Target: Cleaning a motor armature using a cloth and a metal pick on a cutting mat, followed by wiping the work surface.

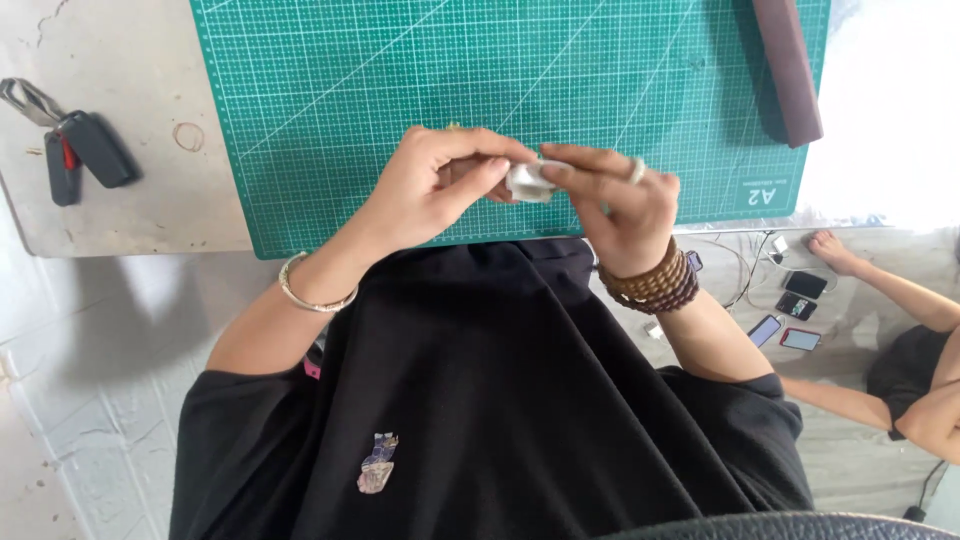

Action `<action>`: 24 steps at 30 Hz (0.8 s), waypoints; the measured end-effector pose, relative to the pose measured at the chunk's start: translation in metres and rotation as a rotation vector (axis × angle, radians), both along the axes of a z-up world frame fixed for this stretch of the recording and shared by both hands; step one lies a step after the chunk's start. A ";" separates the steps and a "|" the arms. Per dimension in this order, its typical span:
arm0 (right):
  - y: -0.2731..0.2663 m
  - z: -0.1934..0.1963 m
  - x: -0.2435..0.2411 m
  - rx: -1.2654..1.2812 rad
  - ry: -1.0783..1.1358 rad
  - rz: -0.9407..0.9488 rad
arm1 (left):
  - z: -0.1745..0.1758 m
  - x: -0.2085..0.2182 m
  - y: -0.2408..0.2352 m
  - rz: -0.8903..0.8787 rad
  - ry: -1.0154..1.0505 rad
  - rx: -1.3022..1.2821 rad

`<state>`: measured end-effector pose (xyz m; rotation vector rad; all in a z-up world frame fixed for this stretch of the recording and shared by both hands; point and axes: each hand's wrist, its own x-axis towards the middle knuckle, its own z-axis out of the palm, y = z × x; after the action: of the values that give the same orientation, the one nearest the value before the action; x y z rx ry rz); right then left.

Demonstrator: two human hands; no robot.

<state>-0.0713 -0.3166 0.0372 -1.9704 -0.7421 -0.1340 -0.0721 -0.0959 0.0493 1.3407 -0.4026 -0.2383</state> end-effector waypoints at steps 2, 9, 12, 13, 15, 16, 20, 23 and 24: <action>0.002 -0.004 0.000 0.021 -0.053 0.048 | 0.000 0.001 0.003 -0.007 -0.038 0.008; 0.021 0.008 0.012 0.356 0.270 0.192 | -0.011 -0.004 0.007 0.164 -0.257 0.205; 0.025 0.003 0.012 0.018 0.013 0.098 | -0.018 -0.011 0.010 0.204 -0.359 0.365; 0.020 -0.005 0.012 0.019 0.013 0.105 | -0.022 -0.014 0.013 0.211 -0.358 0.367; 0.009 -0.020 0.012 -0.363 -0.446 -0.127 | -0.031 -0.020 0.017 0.331 -0.550 0.631; 0.000 -0.027 0.011 -0.365 -0.443 -0.125 | -0.031 -0.023 0.024 0.331 -0.546 0.630; -0.020 -0.042 -0.006 -0.559 -0.434 -0.136 | -0.035 -0.032 0.054 0.456 -0.604 0.897; -0.013 -0.038 -0.027 -0.644 -0.410 -0.080 | -0.038 -0.040 0.076 0.515 -0.585 0.992; -0.009 -0.035 -0.035 -0.691 -0.409 -0.044 | -0.038 -0.043 0.084 0.529 -0.564 1.015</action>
<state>-0.1059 -0.3254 0.0026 -2.6580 -1.1141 -0.3508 -0.1150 -0.0121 0.0115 2.4682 -0.3837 0.4626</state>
